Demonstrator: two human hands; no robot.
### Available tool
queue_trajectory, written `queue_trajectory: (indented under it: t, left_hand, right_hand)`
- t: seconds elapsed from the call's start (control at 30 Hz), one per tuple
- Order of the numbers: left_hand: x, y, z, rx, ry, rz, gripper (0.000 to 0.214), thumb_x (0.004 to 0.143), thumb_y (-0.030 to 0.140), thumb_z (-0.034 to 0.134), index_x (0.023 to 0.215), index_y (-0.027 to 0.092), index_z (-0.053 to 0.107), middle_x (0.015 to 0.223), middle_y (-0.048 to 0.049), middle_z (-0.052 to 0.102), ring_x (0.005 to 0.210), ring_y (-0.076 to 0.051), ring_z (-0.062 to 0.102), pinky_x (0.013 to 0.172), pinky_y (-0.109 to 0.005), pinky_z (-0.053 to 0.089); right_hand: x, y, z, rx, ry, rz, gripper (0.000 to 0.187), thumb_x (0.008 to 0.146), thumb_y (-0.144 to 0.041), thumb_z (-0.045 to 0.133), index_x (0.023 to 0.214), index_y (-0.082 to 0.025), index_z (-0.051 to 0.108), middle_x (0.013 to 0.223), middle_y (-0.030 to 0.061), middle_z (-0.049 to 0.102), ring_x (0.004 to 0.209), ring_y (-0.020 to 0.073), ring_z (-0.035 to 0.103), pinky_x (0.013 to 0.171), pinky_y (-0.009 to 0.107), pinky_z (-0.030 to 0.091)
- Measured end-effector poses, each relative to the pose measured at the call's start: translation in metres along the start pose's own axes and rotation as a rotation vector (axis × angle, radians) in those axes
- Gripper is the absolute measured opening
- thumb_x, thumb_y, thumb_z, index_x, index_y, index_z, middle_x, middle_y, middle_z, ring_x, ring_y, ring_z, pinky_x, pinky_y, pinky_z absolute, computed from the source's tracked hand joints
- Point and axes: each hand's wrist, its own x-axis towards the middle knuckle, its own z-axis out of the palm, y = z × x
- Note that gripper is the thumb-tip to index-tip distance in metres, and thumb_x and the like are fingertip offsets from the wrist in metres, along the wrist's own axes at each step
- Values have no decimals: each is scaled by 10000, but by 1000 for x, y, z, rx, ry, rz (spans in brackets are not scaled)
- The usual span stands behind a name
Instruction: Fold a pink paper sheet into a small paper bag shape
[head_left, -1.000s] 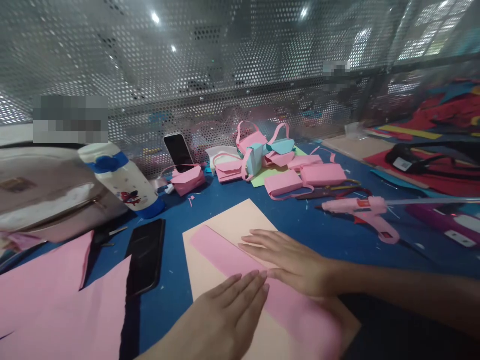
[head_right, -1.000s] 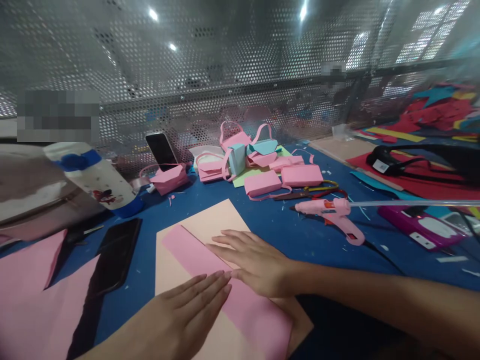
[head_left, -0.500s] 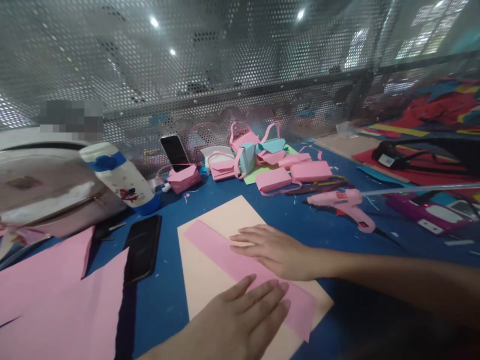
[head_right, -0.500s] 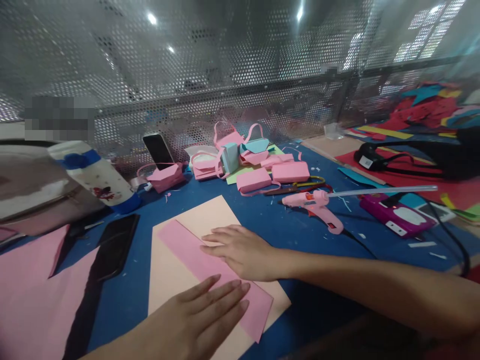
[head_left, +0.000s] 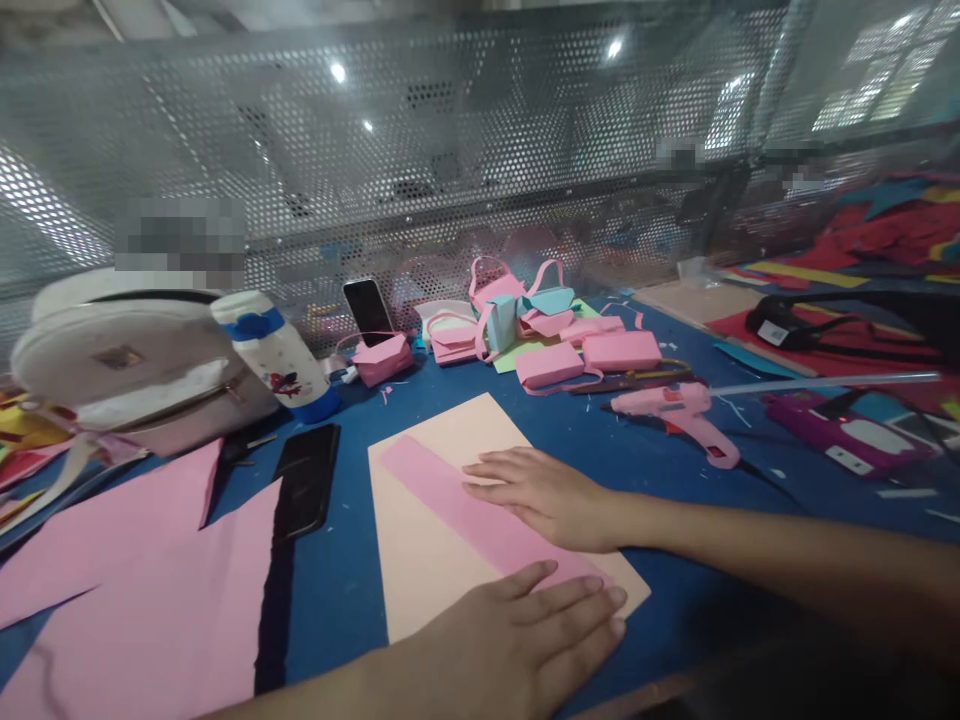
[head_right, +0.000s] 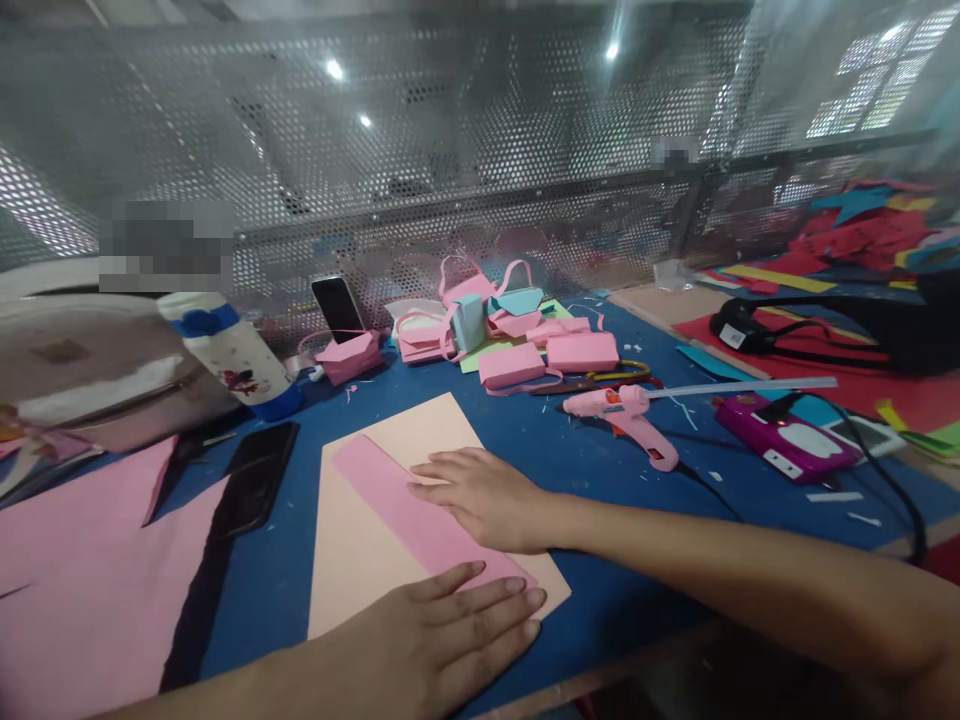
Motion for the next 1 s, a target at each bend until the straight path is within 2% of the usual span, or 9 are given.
queue_trajectory:
  t: [0.1,0.23,0.33,0.43,0.5,0.57,0.73,0.87,1.0]
  left_hand:
    - [0,3,-3,-99,-45,-2,489,1044,253,239,1508,99,232,1553,-78,224,1445,-183,195,1189,-343,191]
    - [-5,3,-24,-321,-134,-45,502,1043,255,233,1529,138,183,1562,-83,217,1442,-193,207,1194,-361,195]
    - [-16,-4,-36,-387,-162,-98,614,1023,356,355,1543,159,95,1579,-95,151,1450,-223,180,1196,-396,186]
    - [-31,-16,-37,-332,-105,-188,753,973,481,454,1546,177,72,1576,-118,123,1449,-277,165,1188,-462,182]
    - [-40,-25,-35,-287,-89,-242,727,975,494,442,1544,190,105,1576,-106,143,1453,-276,155,1189,-476,167]
    - [-46,-32,-33,-271,-76,-277,658,988,469,429,1536,208,174,1574,-79,196,1452,-256,183,1193,-458,171]
    - [-57,-54,-25,-218,51,-406,448,1028,357,348,1459,239,382,1511,-42,394,1381,-186,386,1137,-345,344]
    - [-66,-74,-14,5,76,-532,549,995,439,408,1481,195,338,1528,-105,347,1385,-240,376,1120,-398,365]
    - [-78,-93,-11,83,80,-634,580,991,502,370,1468,173,368,1517,-106,364,1378,-229,388,1119,-380,366]
  right_hand:
    - [-1,-2,-1,-7,3,-12,489,953,-116,357,1432,-174,439,1518,42,394,1413,205,298,1163,427,233]
    - [-2,-3,-3,9,2,-5,477,950,-113,378,1411,-190,476,1509,55,407,1406,220,314,1156,445,245]
    - [-4,-4,-5,46,11,35,451,970,-141,372,1386,-241,513,1506,52,414,1401,218,325,1154,446,255]
    - [-5,-5,-5,93,23,86,552,943,-144,413,1488,-194,346,1547,81,331,1434,213,250,1179,430,220]
    - [-5,-5,-5,124,32,128,659,918,-146,443,1531,-136,201,1581,102,239,1457,211,175,1195,425,189]
    - [-5,-5,-4,138,39,163,701,912,-151,444,1539,-113,134,1598,105,178,1466,206,132,1201,427,171]
    - [-6,-5,-1,133,41,161,702,927,-176,438,1545,-162,104,1605,82,154,1472,205,106,1204,445,156]
    - [-6,-5,0,120,43,151,703,928,-174,448,1545,-193,111,1605,65,161,1472,212,104,1205,450,154]
    - [-5,-4,0,119,44,141,695,930,-176,442,1545,-195,118,1599,68,184,1468,216,118,1202,457,159]
